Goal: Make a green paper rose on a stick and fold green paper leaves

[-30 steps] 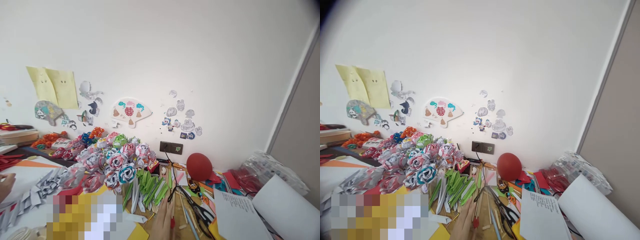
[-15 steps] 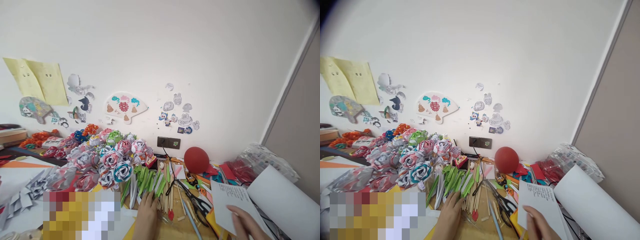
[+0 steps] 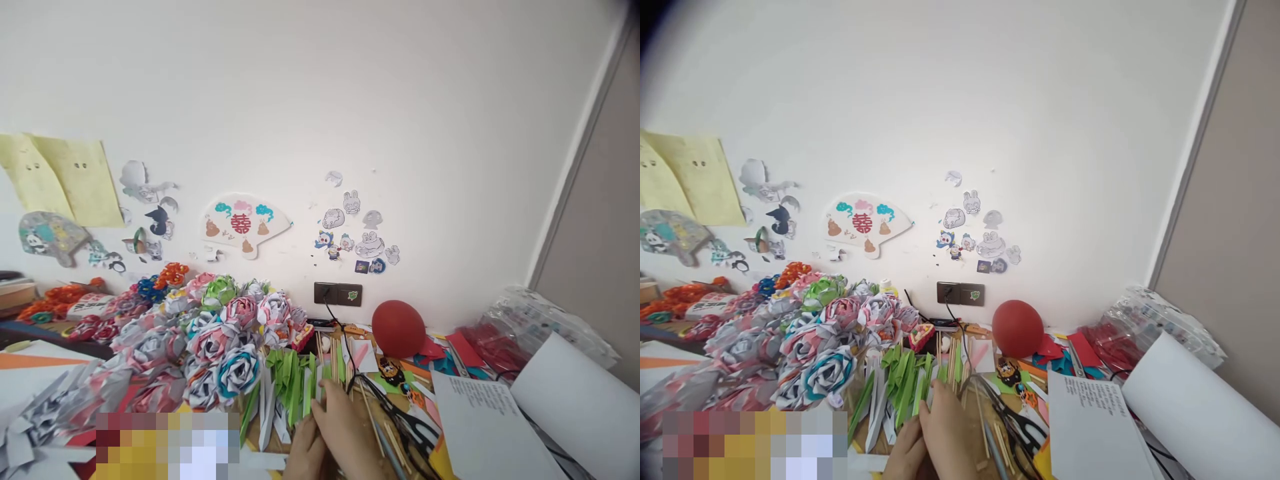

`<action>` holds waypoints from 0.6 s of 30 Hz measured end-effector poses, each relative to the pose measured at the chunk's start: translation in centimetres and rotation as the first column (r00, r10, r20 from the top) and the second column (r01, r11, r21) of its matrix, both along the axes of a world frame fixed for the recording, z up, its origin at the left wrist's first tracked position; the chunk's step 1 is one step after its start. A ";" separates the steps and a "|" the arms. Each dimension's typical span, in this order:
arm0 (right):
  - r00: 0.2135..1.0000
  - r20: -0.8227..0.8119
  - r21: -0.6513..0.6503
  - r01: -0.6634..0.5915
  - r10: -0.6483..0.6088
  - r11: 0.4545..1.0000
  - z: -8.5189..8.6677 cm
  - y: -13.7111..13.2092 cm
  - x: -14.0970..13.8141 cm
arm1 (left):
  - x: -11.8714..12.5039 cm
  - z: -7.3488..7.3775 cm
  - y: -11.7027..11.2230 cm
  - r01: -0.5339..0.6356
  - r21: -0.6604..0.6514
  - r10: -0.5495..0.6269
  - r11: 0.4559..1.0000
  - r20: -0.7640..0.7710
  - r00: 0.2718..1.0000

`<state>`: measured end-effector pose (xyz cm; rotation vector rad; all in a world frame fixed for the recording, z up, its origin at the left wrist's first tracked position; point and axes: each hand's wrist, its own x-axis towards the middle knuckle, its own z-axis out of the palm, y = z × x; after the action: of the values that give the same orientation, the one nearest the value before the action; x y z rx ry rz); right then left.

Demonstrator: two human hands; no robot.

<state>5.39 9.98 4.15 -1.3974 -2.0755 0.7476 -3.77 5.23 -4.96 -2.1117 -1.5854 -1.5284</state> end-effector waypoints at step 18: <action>0.996 -0.038 -0.013 -0.080 0.080 0.997 -3.0 2.2 -0.5 | -5.9 0.4 1.1 -0.621 0.074 0.541 0.780 -0.577 0.611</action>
<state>4.91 12.22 1.14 -1.3046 -2.1115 0.8168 -9.66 6.31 -4.57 -1.5910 -1.8717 -0.5074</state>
